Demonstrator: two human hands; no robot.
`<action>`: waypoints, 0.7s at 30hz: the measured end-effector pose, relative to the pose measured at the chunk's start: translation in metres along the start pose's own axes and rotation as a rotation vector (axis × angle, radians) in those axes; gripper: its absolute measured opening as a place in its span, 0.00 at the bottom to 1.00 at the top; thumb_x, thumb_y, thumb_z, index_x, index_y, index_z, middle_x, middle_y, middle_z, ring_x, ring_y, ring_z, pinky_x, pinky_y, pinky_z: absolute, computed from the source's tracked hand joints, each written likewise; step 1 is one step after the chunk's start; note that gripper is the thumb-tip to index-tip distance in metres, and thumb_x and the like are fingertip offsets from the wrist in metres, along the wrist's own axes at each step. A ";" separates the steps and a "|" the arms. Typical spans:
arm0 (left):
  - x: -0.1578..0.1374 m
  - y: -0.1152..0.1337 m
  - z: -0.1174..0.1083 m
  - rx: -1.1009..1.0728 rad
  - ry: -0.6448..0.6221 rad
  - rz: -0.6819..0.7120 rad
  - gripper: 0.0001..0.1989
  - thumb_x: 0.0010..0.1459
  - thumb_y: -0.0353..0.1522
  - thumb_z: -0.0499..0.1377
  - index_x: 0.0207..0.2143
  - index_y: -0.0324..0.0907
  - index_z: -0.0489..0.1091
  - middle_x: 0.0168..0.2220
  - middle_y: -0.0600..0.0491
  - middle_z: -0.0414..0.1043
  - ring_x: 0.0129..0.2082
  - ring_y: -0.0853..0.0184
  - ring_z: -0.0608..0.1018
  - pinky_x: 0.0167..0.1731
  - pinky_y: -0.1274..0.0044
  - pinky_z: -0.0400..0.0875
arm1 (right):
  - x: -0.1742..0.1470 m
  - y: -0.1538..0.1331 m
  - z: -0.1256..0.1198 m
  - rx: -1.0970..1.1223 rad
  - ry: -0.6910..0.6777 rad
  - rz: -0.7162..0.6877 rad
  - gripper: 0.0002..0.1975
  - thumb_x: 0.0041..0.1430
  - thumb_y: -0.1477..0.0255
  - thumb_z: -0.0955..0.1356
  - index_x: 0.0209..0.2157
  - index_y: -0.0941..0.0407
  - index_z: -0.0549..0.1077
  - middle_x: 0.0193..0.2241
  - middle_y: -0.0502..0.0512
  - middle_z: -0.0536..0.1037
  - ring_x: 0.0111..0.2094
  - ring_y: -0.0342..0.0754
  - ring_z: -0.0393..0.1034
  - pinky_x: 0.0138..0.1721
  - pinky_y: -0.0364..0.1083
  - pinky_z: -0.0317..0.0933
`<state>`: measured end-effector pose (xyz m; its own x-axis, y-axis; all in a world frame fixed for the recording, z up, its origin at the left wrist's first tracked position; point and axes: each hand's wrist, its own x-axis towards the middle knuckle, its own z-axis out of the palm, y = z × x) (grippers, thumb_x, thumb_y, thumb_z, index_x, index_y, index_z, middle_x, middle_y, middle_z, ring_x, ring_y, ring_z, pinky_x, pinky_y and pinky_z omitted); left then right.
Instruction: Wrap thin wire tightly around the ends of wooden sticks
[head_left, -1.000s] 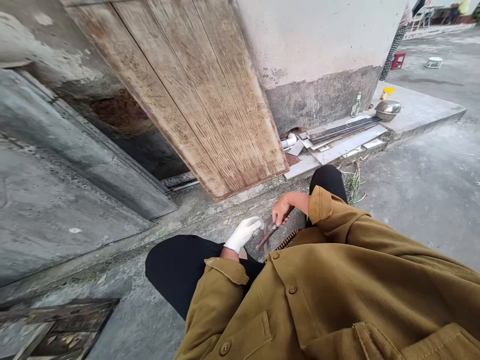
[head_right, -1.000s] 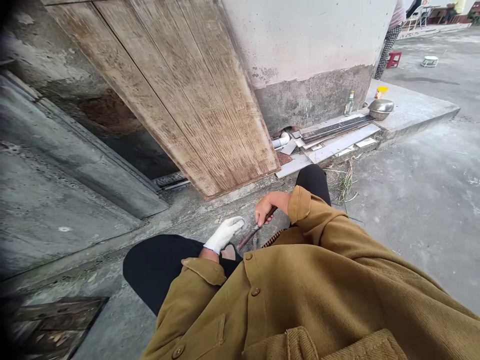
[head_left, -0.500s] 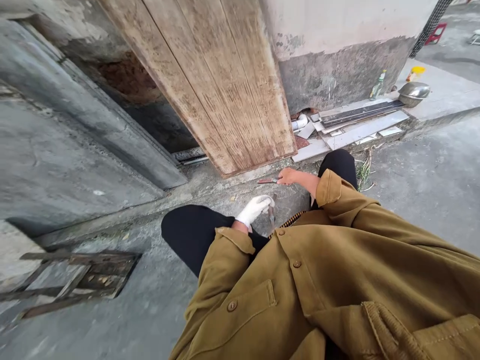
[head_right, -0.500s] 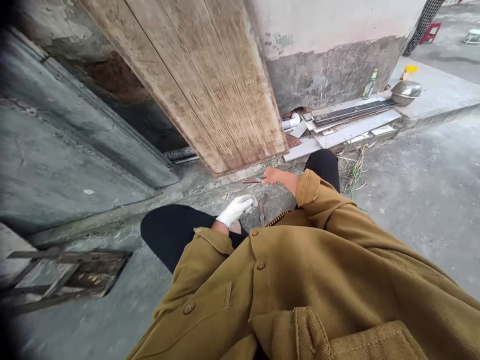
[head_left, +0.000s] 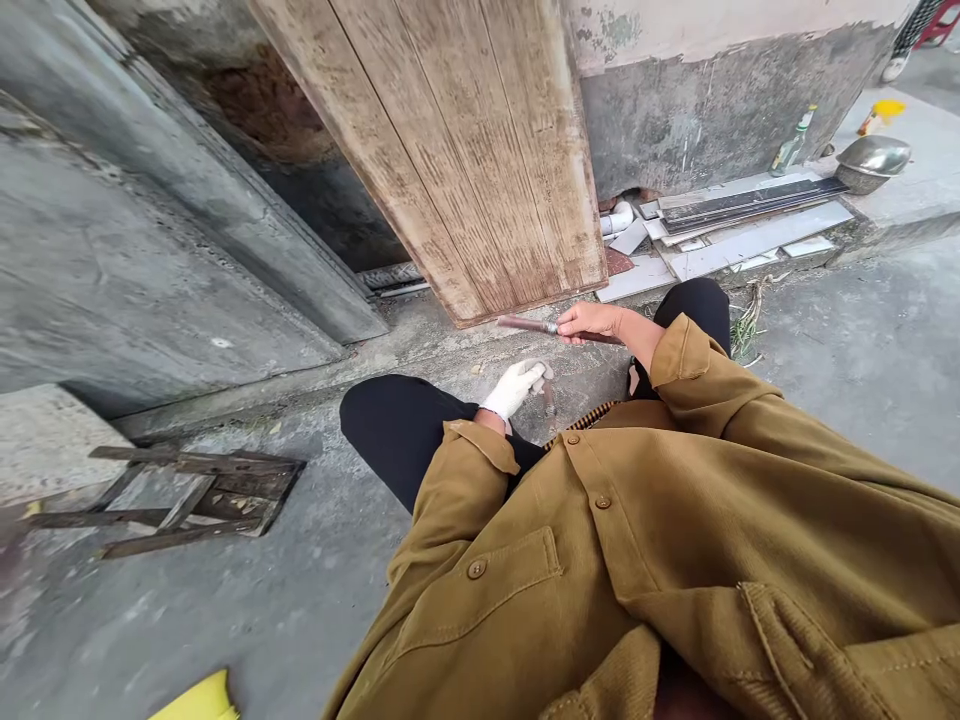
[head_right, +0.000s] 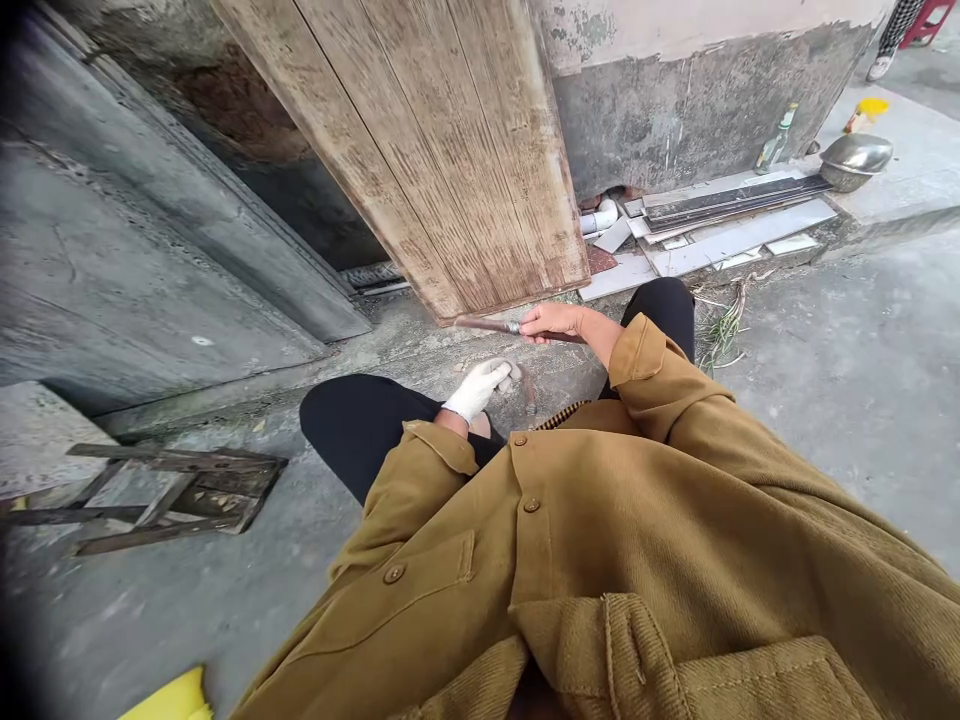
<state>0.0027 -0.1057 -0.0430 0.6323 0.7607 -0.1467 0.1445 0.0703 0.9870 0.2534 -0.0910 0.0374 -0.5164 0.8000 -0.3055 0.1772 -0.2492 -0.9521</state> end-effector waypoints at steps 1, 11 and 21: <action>0.000 -0.001 0.001 0.013 -0.034 -0.005 0.29 0.54 0.58 0.65 0.32 0.38 0.73 0.18 0.59 0.60 0.20 0.72 0.62 0.25 0.78 0.59 | 0.003 0.001 0.001 0.016 0.098 -0.022 0.12 0.68 0.74 0.69 0.29 0.62 0.72 0.23 0.48 0.72 0.22 0.36 0.62 0.26 0.38 0.57; -0.003 0.002 0.007 0.113 -0.150 -0.033 0.23 0.53 0.50 0.65 0.31 0.37 0.75 0.25 0.54 0.70 0.20 0.74 0.61 0.23 0.78 0.55 | 0.019 0.014 -0.004 -0.499 0.353 0.310 0.14 0.69 0.76 0.69 0.27 0.62 0.71 0.20 0.50 0.70 0.21 0.36 0.59 0.25 0.38 0.53; 0.004 0.000 -0.007 0.144 0.229 0.029 0.17 0.54 0.45 0.64 0.29 0.39 0.72 0.22 0.55 0.67 0.22 0.71 0.65 0.25 0.78 0.58 | 0.001 0.005 0.023 -0.364 -0.547 0.400 0.17 0.46 0.65 0.82 0.30 0.62 0.79 0.24 0.50 0.78 0.25 0.40 0.68 0.29 0.39 0.62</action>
<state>0.0000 -0.0985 -0.0432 0.4512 0.8885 -0.0839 0.2461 -0.0335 0.9687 0.2342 -0.1043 0.0321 -0.6791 0.2796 -0.6787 0.6533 -0.1914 -0.7325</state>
